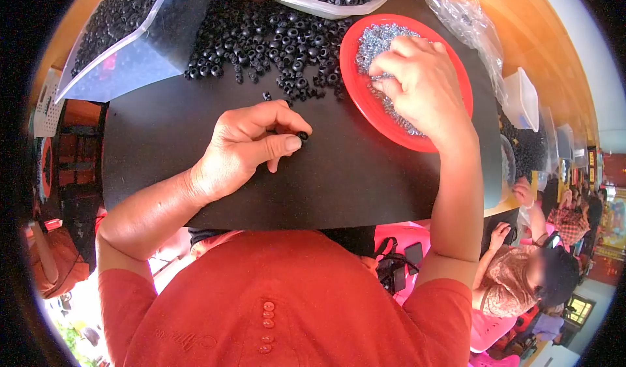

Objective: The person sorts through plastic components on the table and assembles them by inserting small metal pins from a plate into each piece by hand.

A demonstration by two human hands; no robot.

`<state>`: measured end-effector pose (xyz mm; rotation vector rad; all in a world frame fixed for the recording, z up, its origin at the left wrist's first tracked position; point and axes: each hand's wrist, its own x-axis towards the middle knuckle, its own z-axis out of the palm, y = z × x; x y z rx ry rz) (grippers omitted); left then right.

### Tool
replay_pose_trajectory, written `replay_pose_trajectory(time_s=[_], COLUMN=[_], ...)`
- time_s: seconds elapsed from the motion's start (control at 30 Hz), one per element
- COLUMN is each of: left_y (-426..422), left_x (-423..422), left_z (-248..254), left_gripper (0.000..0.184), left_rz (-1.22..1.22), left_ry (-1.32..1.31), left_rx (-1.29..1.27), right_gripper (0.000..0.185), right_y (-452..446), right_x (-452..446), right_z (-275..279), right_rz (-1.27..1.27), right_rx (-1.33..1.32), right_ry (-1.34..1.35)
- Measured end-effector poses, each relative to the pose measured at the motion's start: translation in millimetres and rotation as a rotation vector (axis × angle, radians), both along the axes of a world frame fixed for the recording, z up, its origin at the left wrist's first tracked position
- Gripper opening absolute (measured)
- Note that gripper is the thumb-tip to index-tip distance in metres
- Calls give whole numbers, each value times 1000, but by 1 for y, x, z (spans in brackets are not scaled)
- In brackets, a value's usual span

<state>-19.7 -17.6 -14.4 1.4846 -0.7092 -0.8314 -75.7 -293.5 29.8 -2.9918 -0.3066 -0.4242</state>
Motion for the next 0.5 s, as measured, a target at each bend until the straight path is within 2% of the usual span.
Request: replay_pose_trajectory(time_s=[0.23,0.5], left_y=[-1,-1], left_x=[-1,-1], left_z=[0,2], left_gripper=[15,15], left_rz=[9,11], left_ry=[4,6], left_rx=[16,8], right_gripper=[7,3], right_y=[1,4], right_x=[-4,-1], right_z=[-3,-9], right_rz=[34,35], right_rx=[-126,-136], right_ry=[55,23])
